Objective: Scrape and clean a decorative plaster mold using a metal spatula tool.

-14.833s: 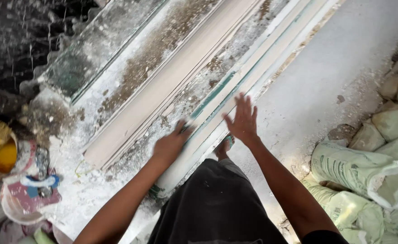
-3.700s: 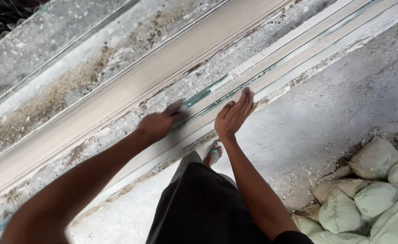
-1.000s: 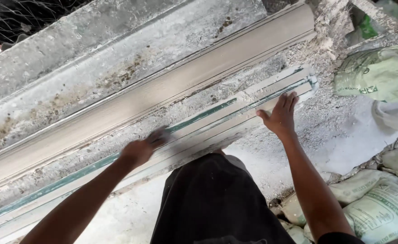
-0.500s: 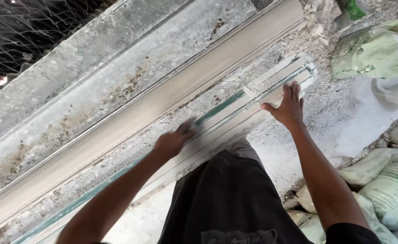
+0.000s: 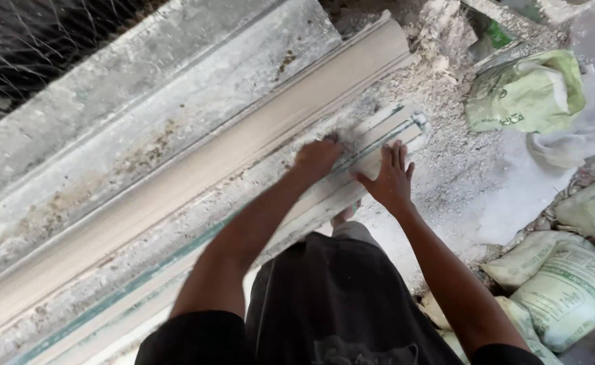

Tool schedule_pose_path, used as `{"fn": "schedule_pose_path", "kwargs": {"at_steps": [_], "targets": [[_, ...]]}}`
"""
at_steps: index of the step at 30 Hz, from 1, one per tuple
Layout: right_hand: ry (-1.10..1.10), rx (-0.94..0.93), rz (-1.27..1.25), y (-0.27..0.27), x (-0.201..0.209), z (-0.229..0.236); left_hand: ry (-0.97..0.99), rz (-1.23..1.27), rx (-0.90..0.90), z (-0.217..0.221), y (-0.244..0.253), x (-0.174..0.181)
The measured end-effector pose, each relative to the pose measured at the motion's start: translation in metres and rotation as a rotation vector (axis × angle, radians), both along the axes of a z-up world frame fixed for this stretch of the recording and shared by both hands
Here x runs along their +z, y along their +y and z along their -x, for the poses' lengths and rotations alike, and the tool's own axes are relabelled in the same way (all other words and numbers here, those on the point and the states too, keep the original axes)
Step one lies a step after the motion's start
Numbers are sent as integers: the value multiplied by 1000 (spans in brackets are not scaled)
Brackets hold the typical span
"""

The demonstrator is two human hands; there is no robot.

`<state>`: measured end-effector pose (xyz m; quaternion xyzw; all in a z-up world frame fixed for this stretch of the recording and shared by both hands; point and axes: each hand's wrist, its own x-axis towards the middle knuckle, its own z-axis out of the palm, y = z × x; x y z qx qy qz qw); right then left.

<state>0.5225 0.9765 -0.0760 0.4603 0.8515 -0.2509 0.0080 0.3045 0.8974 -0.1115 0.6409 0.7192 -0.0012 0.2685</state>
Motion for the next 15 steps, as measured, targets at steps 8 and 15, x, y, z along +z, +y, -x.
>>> {"fn": "schedule_pose_path", "kwargs": {"at_steps": [8,15], "targets": [[-33,101,-134,101,-42,-54,-28,173,68,22,-122,95],[121,-94,297,149,-55,-47,-7,-16,-2,-15,8,20]]}}
